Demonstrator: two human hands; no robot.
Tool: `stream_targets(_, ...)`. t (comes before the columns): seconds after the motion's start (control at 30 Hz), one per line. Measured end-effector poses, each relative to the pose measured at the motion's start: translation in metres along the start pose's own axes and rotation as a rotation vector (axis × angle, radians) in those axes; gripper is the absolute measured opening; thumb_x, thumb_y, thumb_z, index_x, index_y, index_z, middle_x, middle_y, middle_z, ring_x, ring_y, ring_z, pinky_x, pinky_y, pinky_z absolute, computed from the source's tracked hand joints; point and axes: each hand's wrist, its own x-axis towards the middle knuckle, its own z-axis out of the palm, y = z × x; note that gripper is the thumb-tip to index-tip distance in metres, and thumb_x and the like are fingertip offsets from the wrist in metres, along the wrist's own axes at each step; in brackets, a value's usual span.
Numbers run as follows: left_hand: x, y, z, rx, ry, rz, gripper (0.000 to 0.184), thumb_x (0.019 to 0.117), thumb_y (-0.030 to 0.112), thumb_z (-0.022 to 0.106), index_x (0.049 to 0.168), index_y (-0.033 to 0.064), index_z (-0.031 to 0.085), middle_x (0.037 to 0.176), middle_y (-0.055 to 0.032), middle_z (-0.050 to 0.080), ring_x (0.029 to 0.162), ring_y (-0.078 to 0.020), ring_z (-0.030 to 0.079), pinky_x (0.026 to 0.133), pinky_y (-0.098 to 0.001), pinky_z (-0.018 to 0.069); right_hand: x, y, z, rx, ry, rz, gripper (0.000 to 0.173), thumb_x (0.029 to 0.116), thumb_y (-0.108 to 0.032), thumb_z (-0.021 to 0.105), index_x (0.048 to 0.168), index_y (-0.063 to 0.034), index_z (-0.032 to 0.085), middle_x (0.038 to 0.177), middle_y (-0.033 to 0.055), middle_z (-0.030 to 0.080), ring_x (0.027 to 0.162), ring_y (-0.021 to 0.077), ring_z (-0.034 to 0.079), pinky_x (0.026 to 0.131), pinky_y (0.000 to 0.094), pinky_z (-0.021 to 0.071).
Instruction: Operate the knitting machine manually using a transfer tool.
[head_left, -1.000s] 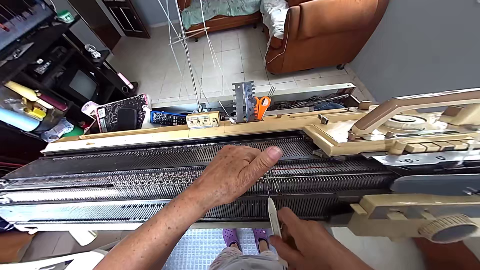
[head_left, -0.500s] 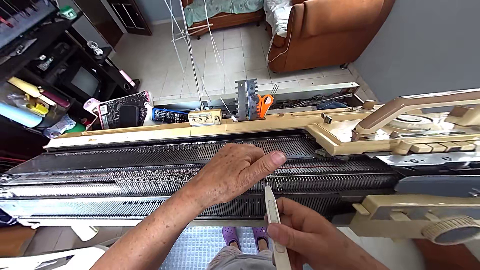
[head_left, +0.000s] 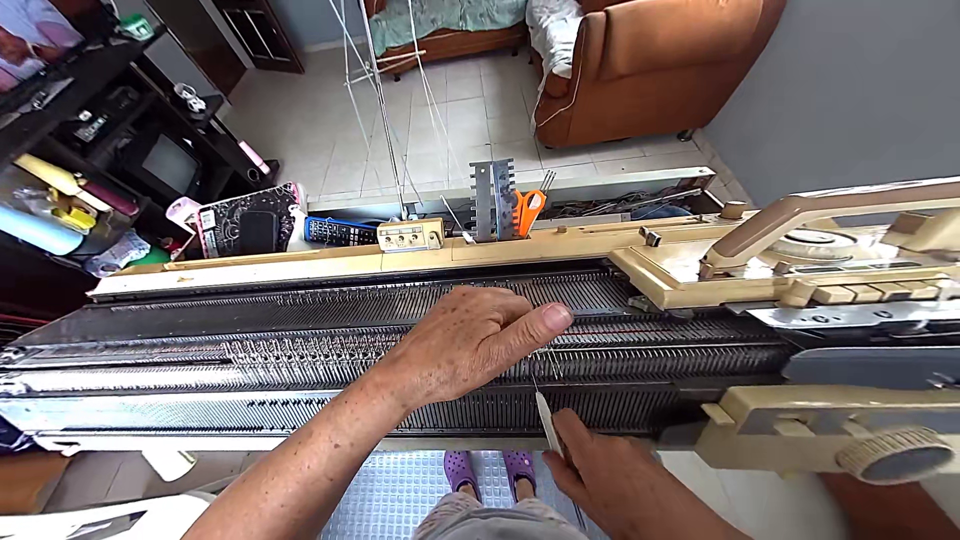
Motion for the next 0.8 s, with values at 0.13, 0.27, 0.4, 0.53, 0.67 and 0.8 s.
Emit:
stream_targets(0.13,0.0,0.001,0.0,0.003,0.001,-0.006,0.071,0.1054,0.06,0.021,0.086,0.0116,0.069,0.076,0.005,0.061,0.073,-0.0028,0.058,0.066,-0.0242,0.046,0.005,0.009,0.023,-0.074,0.302,-0.097,0.02,0.0883,-0.018,0.064,0.095,0.0012,0.064,0.054,0.0074,0.055,0.042,0.0228,0.058,0.039,0.0356,0.0474)
stream_targets(0.27,0.0,0.001,0.0,0.011,-0.013,-0.025,0.072,0.1053,0.06,0.021,0.088,0.0108,0.071,0.076,0.0044,0.06,0.073,-0.0035,0.058,0.066,-0.0248,0.0462,0.006,0.001,0.0,0.772,-0.097,0.074,0.022,0.1013,-0.02,0.061,0.113,-0.0031,0.055,0.072,-0.0025,0.066,0.057,0.0065,0.066,0.053,0.023,0.0577)
stream_targets(0.4,0.0,0.002,0.001,0.014,-0.002,-0.036,0.071,0.1052,0.06,0.023,0.089,0.0095,0.072,0.076,0.0035,0.061,0.073,-0.0043,0.058,0.066,-0.0251,0.0466,0.013,-0.008,-0.028,1.457,-0.355,0.245,0.011,0.1015,-0.013,0.058,0.107,-0.0149,0.048,0.075,-0.0073,0.07,0.058,0.0044,0.068,0.052,0.0206,0.0587)
stream_targets(0.53,0.0,0.006,0.001,0.036,0.015,-0.069,0.07,0.1061,0.057,0.023,0.089,0.0088,0.072,0.079,0.0013,0.062,0.076,-0.0076,0.06,0.069,-0.0289,0.0475,0.008,-0.018,-0.046,1.51,-0.364,0.256,0.009,0.1005,-0.013,0.058,0.106,-0.015,0.05,0.074,-0.0079,0.07,0.057,0.0024,0.067,0.051,0.0188,0.0574)
stream_targets(0.67,0.0,0.01,0.002,0.094,0.029,-0.099,0.071,0.1063,0.056,0.022,0.083,0.0084,0.069,0.076,-0.001,0.061,0.075,-0.0118,0.06,0.07,-0.0338,0.0466,-0.009,-0.025,-0.048,1.0,-0.276,0.05,0.016,0.1011,-0.014,0.061,0.109,-0.0056,0.05,0.075,-0.0033,0.066,0.059,0.0062,0.066,0.053,0.0244,0.0566)
stream_targets(0.8,0.0,0.01,0.0,0.073,0.012,-0.049,0.073,0.1062,0.057,0.019,0.082,0.0085,0.068,0.072,0.0005,0.059,0.072,-0.0099,0.059,0.067,-0.0319,0.0456,0.005,-0.008,-0.015,0.193,-0.21,0.071,0.029,0.1013,-0.017,0.058,0.115,0.0077,0.057,0.071,0.0178,0.064,0.063,0.0332,0.068,0.06,0.0462,0.0562)
